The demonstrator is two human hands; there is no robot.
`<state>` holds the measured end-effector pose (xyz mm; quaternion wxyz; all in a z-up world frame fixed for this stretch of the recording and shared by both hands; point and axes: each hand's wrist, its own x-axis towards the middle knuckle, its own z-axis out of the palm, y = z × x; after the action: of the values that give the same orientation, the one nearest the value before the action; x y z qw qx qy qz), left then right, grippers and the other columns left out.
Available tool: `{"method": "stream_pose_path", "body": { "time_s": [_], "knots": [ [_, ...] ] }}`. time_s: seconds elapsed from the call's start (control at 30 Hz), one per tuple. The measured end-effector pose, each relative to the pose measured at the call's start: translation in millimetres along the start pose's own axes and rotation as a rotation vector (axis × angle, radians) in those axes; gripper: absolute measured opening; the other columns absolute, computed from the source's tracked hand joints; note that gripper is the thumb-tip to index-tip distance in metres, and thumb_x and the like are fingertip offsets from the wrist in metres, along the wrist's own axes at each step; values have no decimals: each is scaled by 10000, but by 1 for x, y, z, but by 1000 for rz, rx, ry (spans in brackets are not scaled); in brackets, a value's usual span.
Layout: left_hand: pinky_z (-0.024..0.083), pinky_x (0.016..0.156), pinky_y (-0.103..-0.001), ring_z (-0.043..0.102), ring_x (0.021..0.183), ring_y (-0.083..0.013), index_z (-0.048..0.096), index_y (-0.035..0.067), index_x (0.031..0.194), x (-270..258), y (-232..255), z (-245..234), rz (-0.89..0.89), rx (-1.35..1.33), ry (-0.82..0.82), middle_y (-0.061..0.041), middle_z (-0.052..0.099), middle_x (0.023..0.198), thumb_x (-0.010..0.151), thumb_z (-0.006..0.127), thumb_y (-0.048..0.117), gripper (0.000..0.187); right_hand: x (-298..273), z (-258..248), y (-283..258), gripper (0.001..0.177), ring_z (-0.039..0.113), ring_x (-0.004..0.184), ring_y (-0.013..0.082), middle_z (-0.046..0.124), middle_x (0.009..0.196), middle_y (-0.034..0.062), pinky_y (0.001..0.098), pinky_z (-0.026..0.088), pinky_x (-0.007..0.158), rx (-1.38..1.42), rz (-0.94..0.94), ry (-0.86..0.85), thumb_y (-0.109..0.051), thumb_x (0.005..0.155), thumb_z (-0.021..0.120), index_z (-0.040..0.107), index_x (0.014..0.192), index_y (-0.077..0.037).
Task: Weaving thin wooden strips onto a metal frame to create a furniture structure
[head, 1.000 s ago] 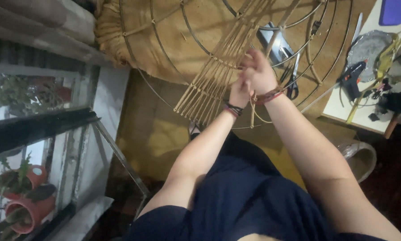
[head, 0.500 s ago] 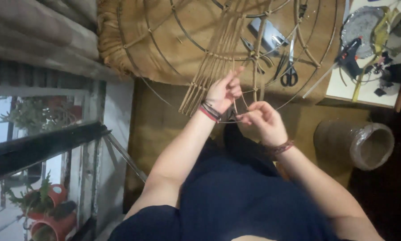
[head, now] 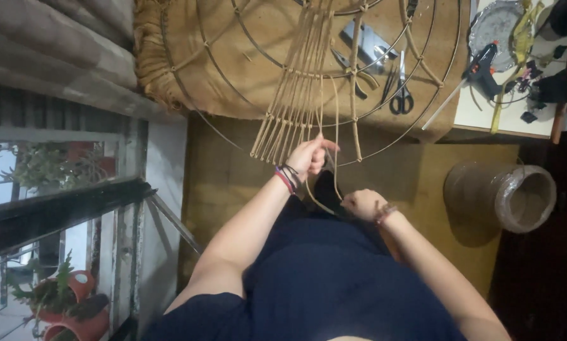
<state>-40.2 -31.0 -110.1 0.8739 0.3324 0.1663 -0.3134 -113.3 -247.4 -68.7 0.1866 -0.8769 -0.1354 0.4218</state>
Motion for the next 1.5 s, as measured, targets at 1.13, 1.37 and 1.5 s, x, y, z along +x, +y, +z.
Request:
{"method": "stream_pose_path", "body": {
  "time_s": [1.13,1.37,1.5],
  "knots": [
    [424,588,-266,534,645,-146,752,148,874,-22,29,18,-34,826,199,39,526,599,974,551,541,453,28,-34,-30,262,771,737,294,750,738,107,459,604,569,-368,128,83,-289,923,573,762,822,-138],
    [581,843,-353,748,982,-235,791,325,1000,13,9,-23,143,1557,255,16,786,930,933,634,547,280,7,-147,-67,314,718,832,270,724,838,68,411,588,803,483,-351,454,-86,960,490,799,935,-136],
    [186,276,-184,233,320,-14,719,-22,960,-39,39,26,-133,256,31,97,199,493,1080,358,463,617,25,-53,-16,204,772,813,167,796,813,-39,342,616,782,-147,45,-202,-350,934,619,814,913,-291]
  ]
}}
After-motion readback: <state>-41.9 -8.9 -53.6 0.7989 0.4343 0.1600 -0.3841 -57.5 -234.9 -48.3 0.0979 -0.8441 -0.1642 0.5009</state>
